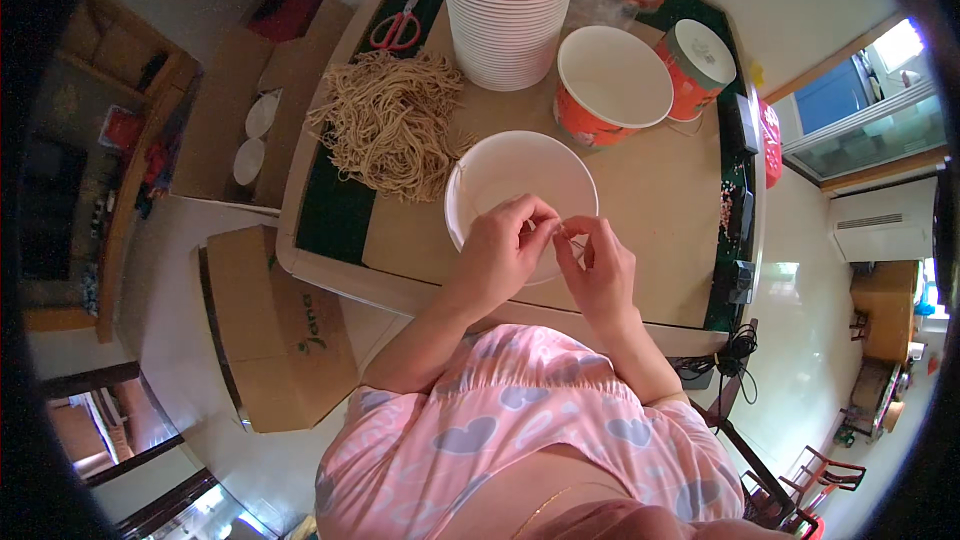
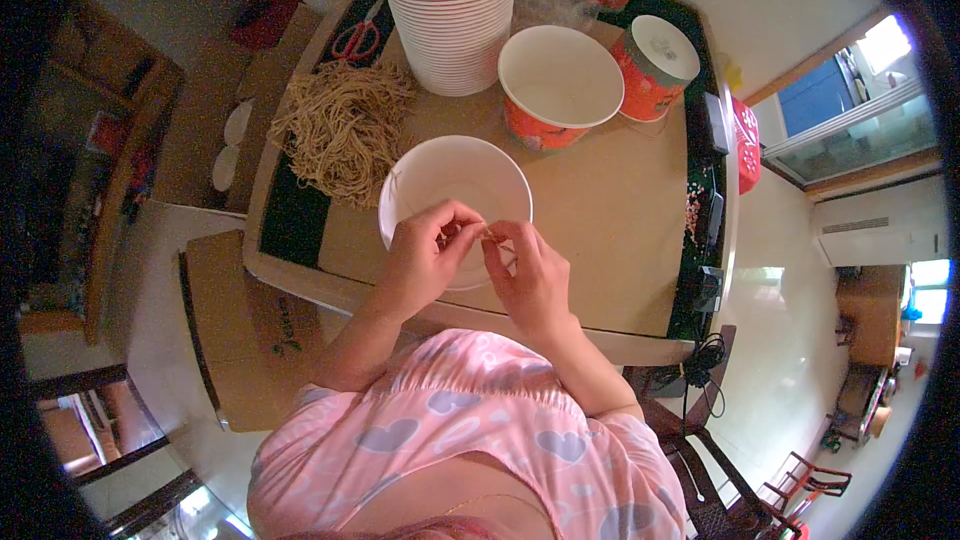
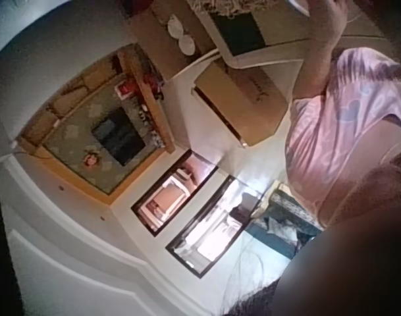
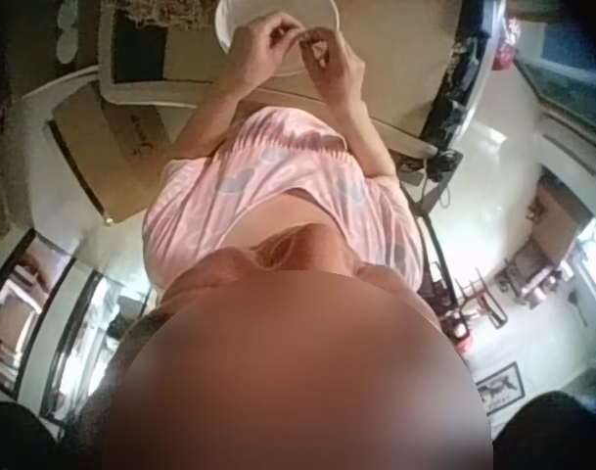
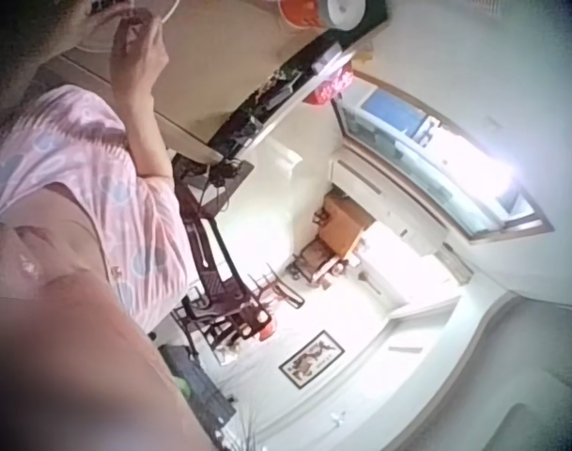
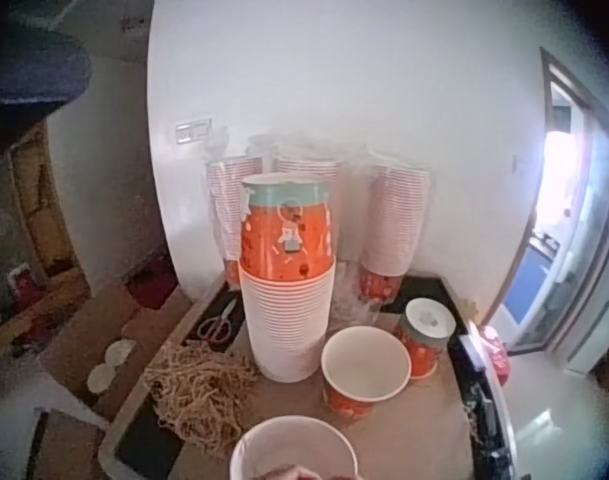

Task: Attach strings to the rims of paper buckets.

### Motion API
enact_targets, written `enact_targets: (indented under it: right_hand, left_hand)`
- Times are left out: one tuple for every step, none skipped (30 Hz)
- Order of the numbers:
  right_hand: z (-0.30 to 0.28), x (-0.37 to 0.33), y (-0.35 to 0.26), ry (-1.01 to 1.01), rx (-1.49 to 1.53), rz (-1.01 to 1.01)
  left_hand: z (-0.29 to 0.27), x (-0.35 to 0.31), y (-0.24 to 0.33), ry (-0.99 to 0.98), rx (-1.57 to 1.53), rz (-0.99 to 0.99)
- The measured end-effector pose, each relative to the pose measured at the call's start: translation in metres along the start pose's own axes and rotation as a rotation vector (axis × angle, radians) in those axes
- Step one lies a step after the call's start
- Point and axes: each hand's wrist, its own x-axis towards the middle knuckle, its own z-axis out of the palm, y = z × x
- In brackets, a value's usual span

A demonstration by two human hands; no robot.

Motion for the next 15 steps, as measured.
enact_targets:
  right_hand:
    - [-0.0003,-0.0001,0.0000,0.000,0.001,0.001]
    - [-0.0008,0.0002,0.0006,-0.005,0.010,-0.004]
    - [-0.0010,0.0004,0.0012,-0.010,0.018,-0.008]
    - [-0.0010,0.0004,0.0014,-0.012,0.019,-0.009]
    - [-0.0014,-0.0001,0.0012,-0.002,0.029,-0.012]
    - [-0.0015,-0.0003,0.0010,0.007,0.039,-0.014]
    - [-0.0013,-0.0003,0.0011,0.006,0.040,-0.014]
    - [-0.0011,-0.0001,0.0017,0.009,0.029,-0.023]
    - [-0.0009,0.0000,0.0022,0.012,0.017,-0.033]
    - [-0.0007,0.0002,0.0026,0.012,0.017,-0.032]
    - [-0.0005,0.0006,0.0029,0.008,0.001,-0.026]
    - [-0.0003,0.0009,0.0034,0.004,-0.015,-0.020]
    - [0.0005,0.0012,0.0049,0.004,-0.014,-0.019]
    - [0.0016,0.0012,0.0071,0.019,-0.017,-0.045]
    - [0.0021,0.0012,0.0083,0.033,-0.020,-0.070]
  left_hand:
    - [-0.0007,-0.0004,0.0000,0.007,0.017,-0.009]
    - [-0.0014,-0.0007,-0.0002,0.016,0.035,-0.020]
    - [-0.0020,-0.0009,0.0001,0.018,0.036,-0.021]
    - [-0.0026,-0.0010,0.0006,0.014,0.038,-0.018]
    - [-0.0030,-0.0013,0.0011,0.009,0.040,-0.013]
    - [-0.0029,-0.0013,0.0004,0.010,0.040,-0.015]
    - [-0.0025,-0.0012,-0.0009,0.019,0.045,0.014]
    - [-0.0021,-0.0010,-0.0018,0.027,0.050,0.042]
    - [-0.0022,-0.0010,-0.0016,0.027,0.050,0.042]
    - [-0.0023,-0.0010,-0.0012,0.012,0.045,0.017]
    - [-0.0025,-0.0009,-0.0007,-0.003,0.040,-0.007]
    - [-0.0023,-0.0007,-0.0003,-0.004,0.041,-0.007]
    - [-0.0019,-0.0004,0.0001,-0.008,0.034,-0.006]
    - [-0.0016,-0.0003,0.0003,-0.013,0.028,-0.005]
    - [-0.0014,-0.0004,-0.0003,-0.015,0.029,-0.005]
